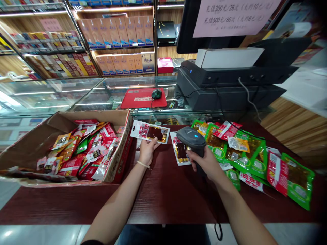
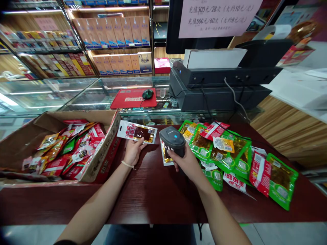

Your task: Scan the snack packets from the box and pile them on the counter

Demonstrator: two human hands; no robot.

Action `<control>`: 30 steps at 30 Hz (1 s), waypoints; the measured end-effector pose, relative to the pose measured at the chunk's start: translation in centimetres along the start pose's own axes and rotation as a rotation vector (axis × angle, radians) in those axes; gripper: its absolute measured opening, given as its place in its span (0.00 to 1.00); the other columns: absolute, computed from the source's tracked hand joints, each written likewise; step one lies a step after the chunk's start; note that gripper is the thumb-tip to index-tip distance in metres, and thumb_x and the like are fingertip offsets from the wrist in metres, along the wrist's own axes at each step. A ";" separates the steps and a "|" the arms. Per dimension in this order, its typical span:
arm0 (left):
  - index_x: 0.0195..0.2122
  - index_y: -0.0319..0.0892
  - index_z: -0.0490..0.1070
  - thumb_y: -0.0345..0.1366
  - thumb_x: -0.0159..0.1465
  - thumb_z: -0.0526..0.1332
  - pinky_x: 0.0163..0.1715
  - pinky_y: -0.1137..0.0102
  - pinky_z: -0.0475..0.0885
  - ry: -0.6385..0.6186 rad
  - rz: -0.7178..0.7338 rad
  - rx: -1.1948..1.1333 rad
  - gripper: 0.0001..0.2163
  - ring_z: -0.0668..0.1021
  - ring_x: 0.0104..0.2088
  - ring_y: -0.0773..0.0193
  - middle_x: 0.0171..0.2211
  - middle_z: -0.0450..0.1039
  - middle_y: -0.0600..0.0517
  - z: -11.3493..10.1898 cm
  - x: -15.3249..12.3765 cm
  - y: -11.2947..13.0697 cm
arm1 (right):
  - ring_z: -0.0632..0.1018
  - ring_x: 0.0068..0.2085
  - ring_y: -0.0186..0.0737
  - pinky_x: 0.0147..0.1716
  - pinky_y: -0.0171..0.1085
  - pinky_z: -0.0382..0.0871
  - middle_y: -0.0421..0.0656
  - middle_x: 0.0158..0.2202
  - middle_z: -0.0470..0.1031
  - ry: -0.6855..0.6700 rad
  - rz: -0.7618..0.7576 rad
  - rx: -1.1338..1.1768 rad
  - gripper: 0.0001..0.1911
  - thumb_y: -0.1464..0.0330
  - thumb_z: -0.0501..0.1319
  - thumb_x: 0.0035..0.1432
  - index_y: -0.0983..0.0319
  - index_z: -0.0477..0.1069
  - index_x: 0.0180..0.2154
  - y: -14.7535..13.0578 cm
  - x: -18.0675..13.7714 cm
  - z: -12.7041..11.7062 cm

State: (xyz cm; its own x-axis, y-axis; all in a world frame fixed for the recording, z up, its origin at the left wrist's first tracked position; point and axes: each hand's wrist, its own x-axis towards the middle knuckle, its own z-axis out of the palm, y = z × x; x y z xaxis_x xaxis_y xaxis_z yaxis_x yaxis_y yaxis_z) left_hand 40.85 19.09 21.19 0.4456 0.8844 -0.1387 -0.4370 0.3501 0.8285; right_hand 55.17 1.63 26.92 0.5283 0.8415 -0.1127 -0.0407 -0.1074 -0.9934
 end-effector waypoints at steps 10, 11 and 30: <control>0.39 0.40 0.74 0.37 0.49 0.73 0.44 0.65 0.76 0.028 0.040 0.014 0.17 0.80 0.38 0.63 0.36 0.79 0.50 0.1 0.3 -0.2 | 0.66 0.14 0.32 0.12 0.32 0.61 0.30 0.17 0.66 -0.082 0.052 -0.168 0.18 0.58 0.65 0.54 0.57 0.63 0.42 0.0 -0.1 0.1; 0.40 0.40 0.74 0.37 0.49 0.73 0.43 0.66 0.76 0.033 0.039 0.016 0.18 0.80 0.39 0.63 0.38 0.79 0.49 0.1 0.3 -0.2 | 0.66 0.13 0.32 0.12 0.32 0.61 0.30 0.16 0.65 -0.100 0.048 -0.203 0.16 0.58 0.64 0.55 0.58 0.63 0.41 -0.1 -0.1 0.2; 0.42 0.39 0.72 0.39 0.49 0.72 0.33 0.72 0.74 -0.093 0.072 0.225 0.20 0.78 0.33 0.66 0.38 0.78 0.50 3.3 -0.4 -0.6 | 0.66 0.14 0.31 0.11 0.30 0.63 0.29 0.18 0.67 0.146 0.005 0.157 0.22 0.60 0.68 0.50 0.55 0.62 0.45 -2.6 -1.4 -2.7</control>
State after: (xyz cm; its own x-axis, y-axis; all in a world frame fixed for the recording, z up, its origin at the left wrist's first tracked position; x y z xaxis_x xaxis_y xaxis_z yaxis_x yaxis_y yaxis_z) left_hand 43.54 17.46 22.57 0.4939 0.8689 -0.0330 -0.2899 0.2003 0.9359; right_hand 56.80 -0.70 29.75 0.6447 0.7542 -0.1244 -0.1689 -0.0182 -0.9855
